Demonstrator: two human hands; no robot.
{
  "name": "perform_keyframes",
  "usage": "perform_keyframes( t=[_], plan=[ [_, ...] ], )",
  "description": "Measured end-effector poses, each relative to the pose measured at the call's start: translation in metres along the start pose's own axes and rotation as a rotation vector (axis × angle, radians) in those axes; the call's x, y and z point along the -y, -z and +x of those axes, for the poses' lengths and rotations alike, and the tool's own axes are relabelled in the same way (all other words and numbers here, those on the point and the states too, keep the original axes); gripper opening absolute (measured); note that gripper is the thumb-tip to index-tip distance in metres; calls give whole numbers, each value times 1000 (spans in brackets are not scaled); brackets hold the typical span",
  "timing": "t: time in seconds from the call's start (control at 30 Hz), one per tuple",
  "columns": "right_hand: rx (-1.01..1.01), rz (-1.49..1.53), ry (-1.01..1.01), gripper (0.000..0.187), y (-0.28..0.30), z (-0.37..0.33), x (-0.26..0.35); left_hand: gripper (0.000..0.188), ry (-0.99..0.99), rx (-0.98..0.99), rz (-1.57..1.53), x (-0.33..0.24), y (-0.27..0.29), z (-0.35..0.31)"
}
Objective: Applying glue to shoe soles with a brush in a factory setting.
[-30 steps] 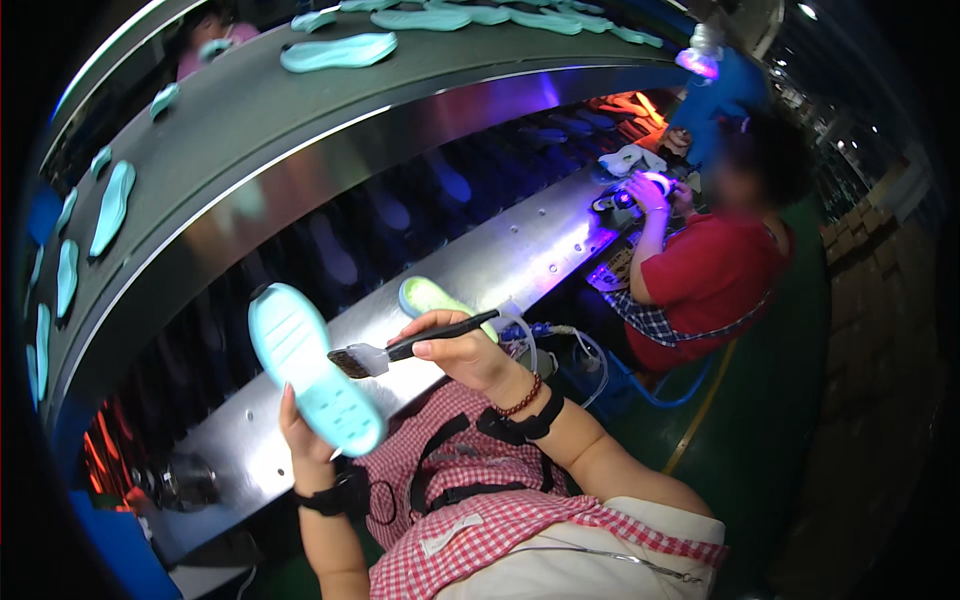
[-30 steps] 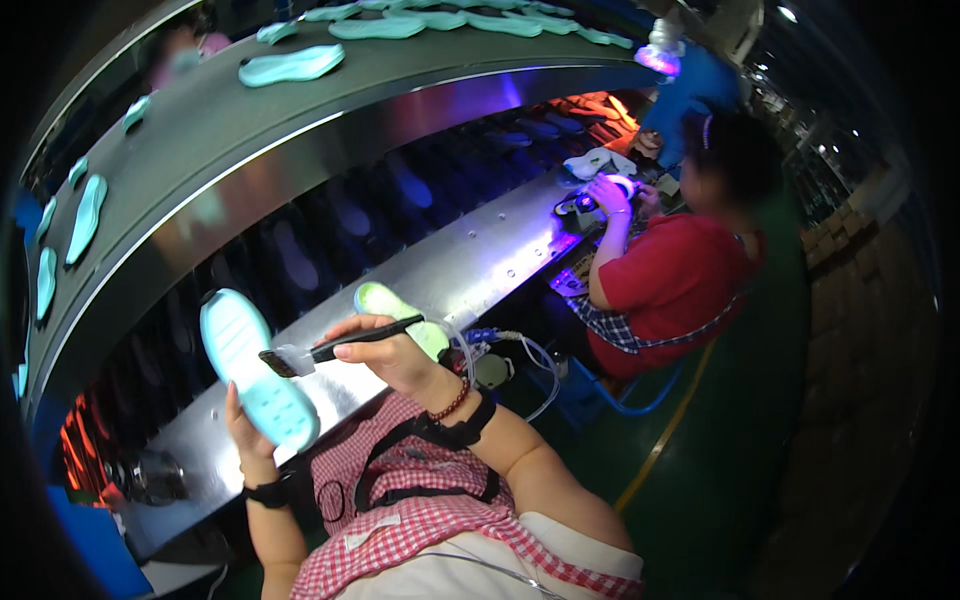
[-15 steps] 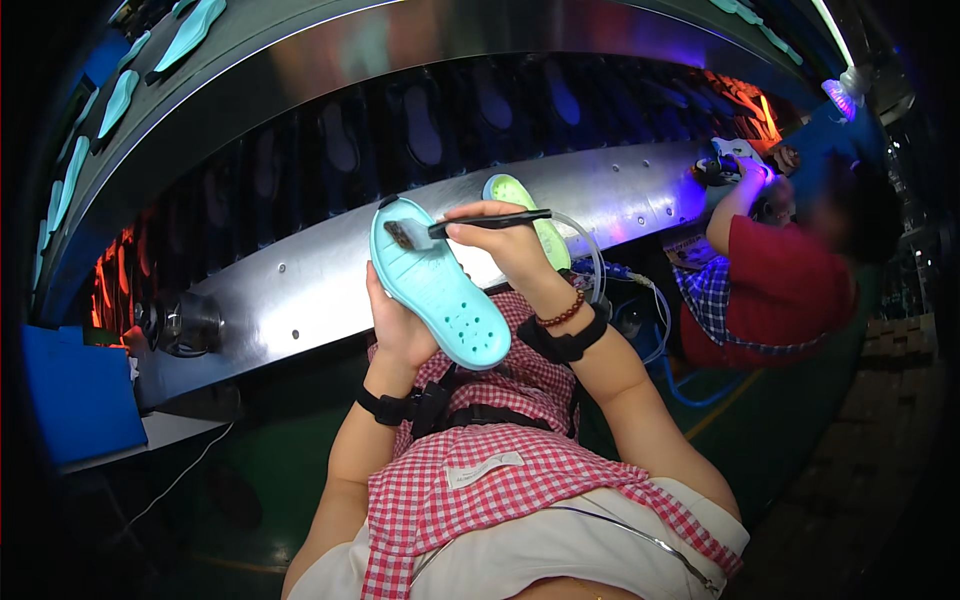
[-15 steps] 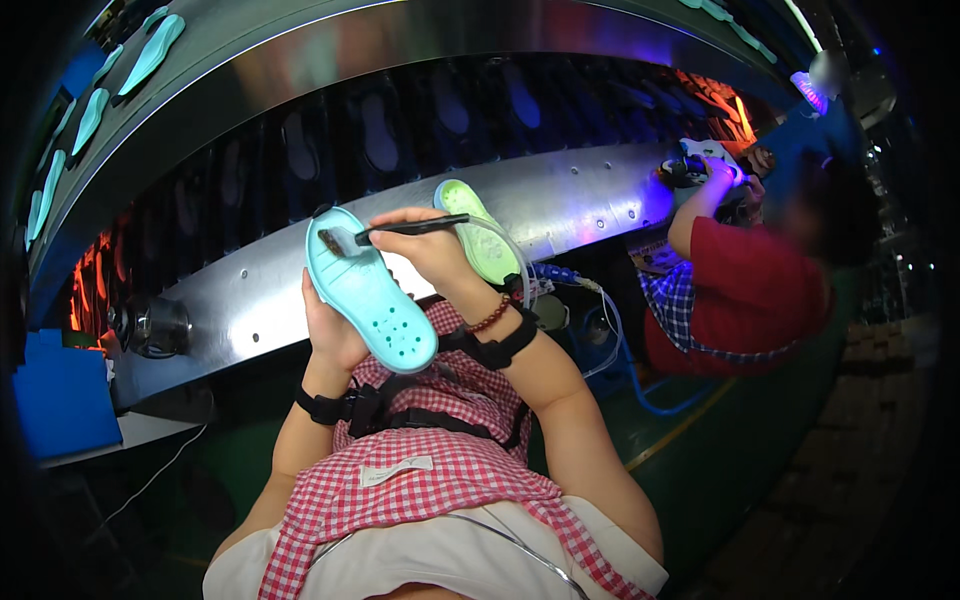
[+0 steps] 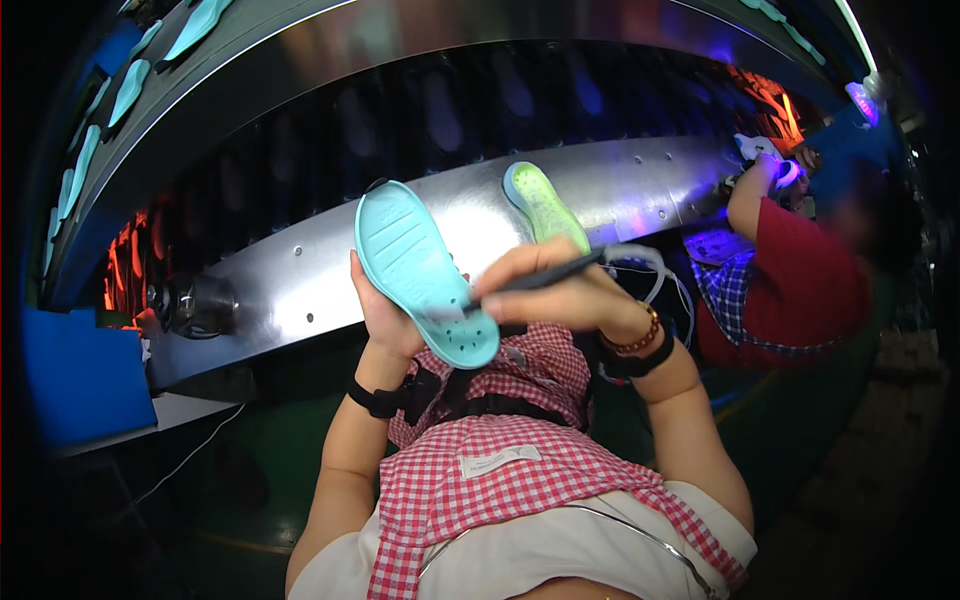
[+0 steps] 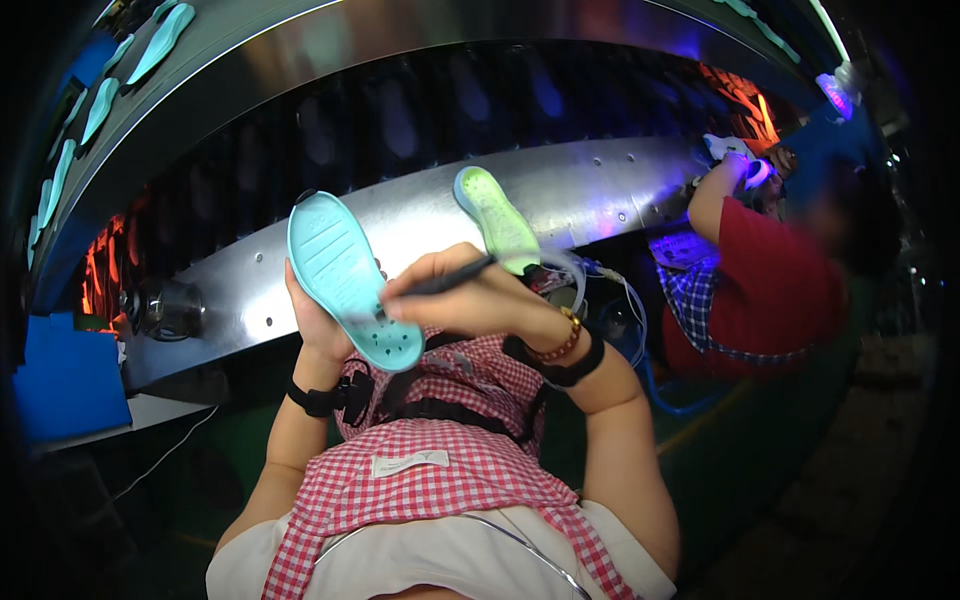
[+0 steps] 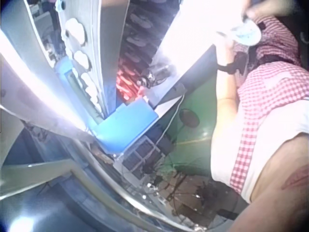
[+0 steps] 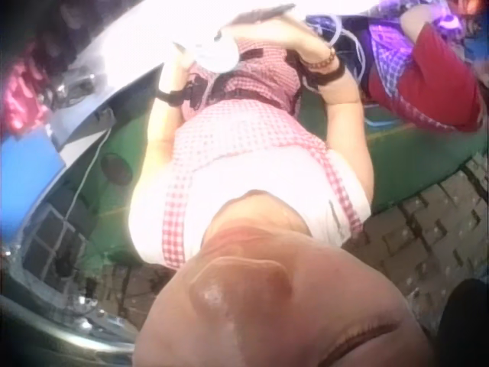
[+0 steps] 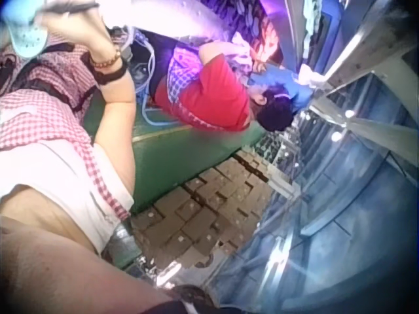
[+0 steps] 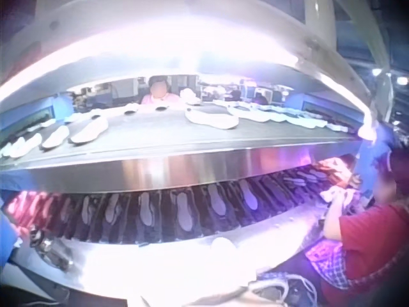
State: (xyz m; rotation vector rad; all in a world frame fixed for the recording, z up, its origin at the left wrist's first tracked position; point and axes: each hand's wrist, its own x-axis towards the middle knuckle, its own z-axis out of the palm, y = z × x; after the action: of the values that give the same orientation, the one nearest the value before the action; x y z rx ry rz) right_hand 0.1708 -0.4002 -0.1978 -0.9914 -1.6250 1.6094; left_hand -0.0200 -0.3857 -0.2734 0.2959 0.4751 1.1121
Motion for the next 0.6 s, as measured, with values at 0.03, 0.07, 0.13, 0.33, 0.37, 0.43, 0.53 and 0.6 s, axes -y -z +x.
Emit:
perform_keyframes(
  t=[0.03, 0.07, 0.13, 0.33, 0.37, 0.43, 0.53, 0.6],
  plan=[
    [-185, 79, 143, 17, 0, 6, 2, 70, 31, 74, -15, 5, -5, 0],
    [-356, 130, 231, 16, -1, 13, 4, 70, 59, 149, -29, 9, -9, 0],
    [-411, 136, 234, 17, -8, 18, 5, 70, 71, 229, -48, 13, -15, 1],
    [-31, 188, 269, 16, -13, 11, 3, 65, -48, 193, -156, 2, -21, 0],
    [-227, 217, 142, 17, -9, 9, 4, 63, -62, 146, -110, 2, -22, -1],
    [-204, 108, 224, 17, -7, 10, 3, 64, -103, 11, -152, 1, -25, 0],
    [18, -149, 421, 20, -4, 8, 3, 67, -228, -26, 49, -3, -29, 3],
    [113, 126, 476, 18, -3, 5, 2, 69, -217, 11, 42, -5, -29, 8]
  ],
)
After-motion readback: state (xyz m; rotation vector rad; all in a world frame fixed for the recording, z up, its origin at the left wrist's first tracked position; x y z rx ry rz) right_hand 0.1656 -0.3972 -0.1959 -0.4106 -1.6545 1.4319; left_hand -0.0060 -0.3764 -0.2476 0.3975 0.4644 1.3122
